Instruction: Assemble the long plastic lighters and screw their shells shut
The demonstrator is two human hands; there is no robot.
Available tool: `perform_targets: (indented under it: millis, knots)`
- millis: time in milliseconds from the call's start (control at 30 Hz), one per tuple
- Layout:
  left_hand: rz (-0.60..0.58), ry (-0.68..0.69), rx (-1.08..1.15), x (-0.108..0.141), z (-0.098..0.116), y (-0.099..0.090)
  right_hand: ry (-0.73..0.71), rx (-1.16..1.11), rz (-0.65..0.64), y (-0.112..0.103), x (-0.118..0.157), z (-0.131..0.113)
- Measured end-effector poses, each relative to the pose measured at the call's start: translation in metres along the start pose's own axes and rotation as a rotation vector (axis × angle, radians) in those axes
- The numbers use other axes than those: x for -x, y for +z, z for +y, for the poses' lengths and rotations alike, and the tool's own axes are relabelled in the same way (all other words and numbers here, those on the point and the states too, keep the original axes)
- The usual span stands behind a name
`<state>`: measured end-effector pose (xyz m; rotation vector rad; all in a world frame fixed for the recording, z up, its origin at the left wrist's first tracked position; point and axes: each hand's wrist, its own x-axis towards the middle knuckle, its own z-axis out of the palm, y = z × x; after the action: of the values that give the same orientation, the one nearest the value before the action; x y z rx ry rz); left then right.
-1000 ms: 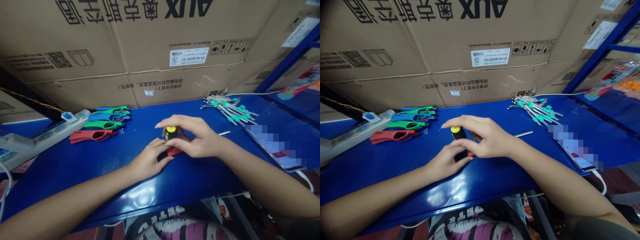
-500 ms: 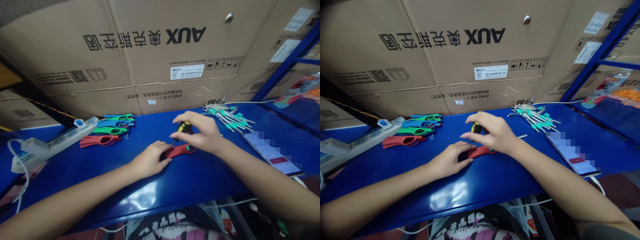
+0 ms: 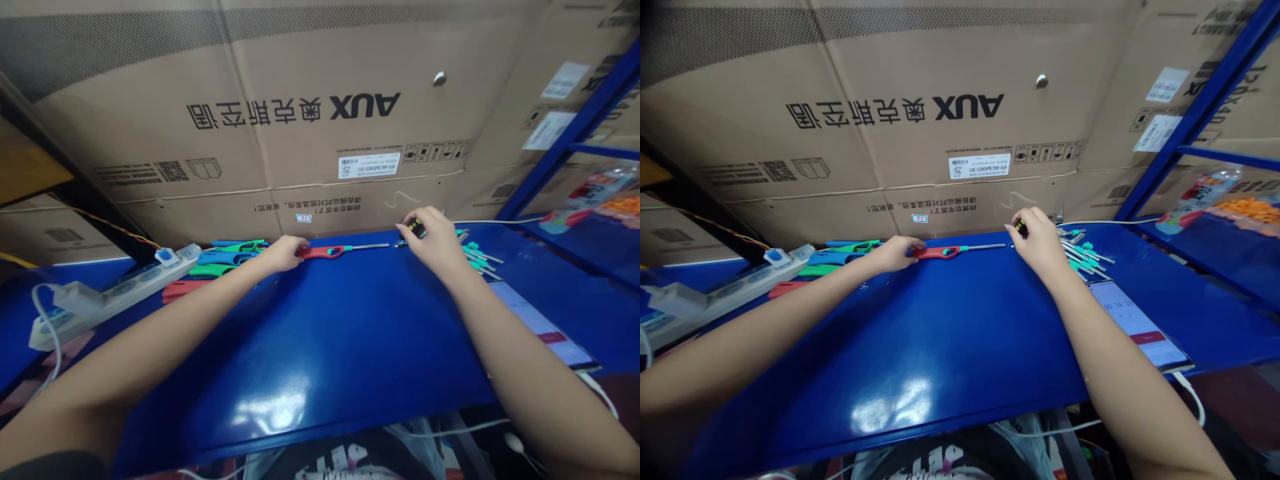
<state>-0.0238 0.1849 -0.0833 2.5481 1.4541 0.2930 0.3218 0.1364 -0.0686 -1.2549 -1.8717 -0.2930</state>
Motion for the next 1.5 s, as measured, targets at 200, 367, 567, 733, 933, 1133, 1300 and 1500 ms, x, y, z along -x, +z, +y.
perform_targets:
  millis: [200,367,567,733,933,1133,1300,1500]
  knots:
    - [0.057,-0.027,-0.046,-0.014,-0.014,0.004,0.058,0.044,-0.15,0.0,0.001,0.0]
    - [0.117,-0.017,-0.091,-0.016,-0.02,0.008,0.206,0.214,-0.495,0.002,0.004,0.001]
    - [0.21,0.018,-0.131,-0.005,-0.019,0.005,0.263,0.232,-0.826,0.008,0.014,0.005]
    - [0.294,-0.047,-0.16,0.016,-0.029,-0.016,0.323,0.296,-0.862,0.009,0.015,0.015]
    - [0.318,-0.191,-0.209,0.036,-0.062,-0.057,0.336,0.371,-0.788,0.009,0.015,0.021]
    - [0.074,0.024,-0.17,0.063,-0.039,-0.054,0.098,0.253,-0.649,0.01,0.013,-0.008]
    - [-0.063,0.155,-0.168,0.077,-0.013,-0.028,-0.208,0.02,-0.668,0.02,0.019,-0.034]
    - [-0.082,0.144,-0.212,0.08,-0.021,-0.027,-0.228,0.017,-0.725,0.025,0.024,-0.036]
